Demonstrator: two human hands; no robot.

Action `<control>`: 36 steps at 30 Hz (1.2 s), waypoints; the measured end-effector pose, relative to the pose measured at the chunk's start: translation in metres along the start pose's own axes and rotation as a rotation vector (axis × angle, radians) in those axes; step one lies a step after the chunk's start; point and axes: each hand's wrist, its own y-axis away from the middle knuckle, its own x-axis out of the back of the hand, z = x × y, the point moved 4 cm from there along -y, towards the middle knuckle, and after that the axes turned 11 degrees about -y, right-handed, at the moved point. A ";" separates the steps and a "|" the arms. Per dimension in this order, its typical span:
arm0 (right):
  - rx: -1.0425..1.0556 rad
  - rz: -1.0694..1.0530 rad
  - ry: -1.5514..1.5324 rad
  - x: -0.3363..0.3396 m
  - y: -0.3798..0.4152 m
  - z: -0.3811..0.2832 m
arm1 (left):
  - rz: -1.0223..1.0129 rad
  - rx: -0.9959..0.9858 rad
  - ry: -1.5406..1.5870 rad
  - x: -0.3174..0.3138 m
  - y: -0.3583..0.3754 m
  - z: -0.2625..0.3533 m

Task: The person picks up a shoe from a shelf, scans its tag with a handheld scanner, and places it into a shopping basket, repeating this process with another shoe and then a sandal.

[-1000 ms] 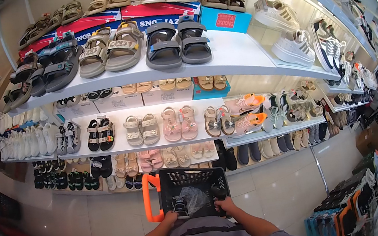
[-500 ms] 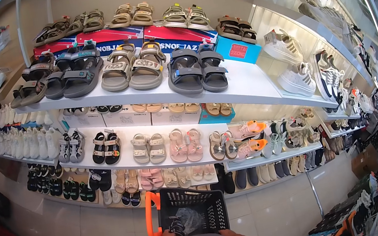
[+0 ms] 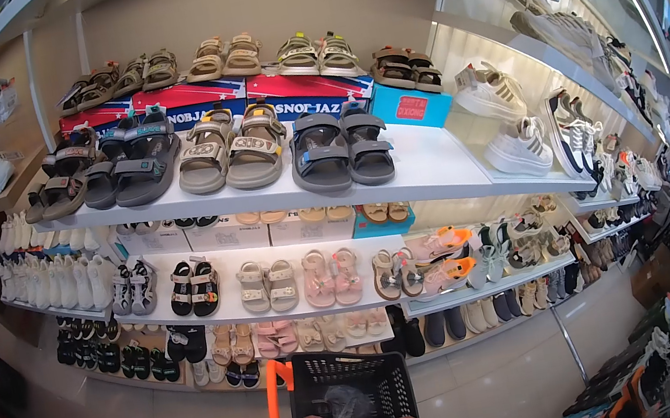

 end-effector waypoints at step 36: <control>-0.077 0.168 -0.252 -0.015 -0.007 0.054 | 0.121 -0.285 -0.500 0.022 0.087 0.047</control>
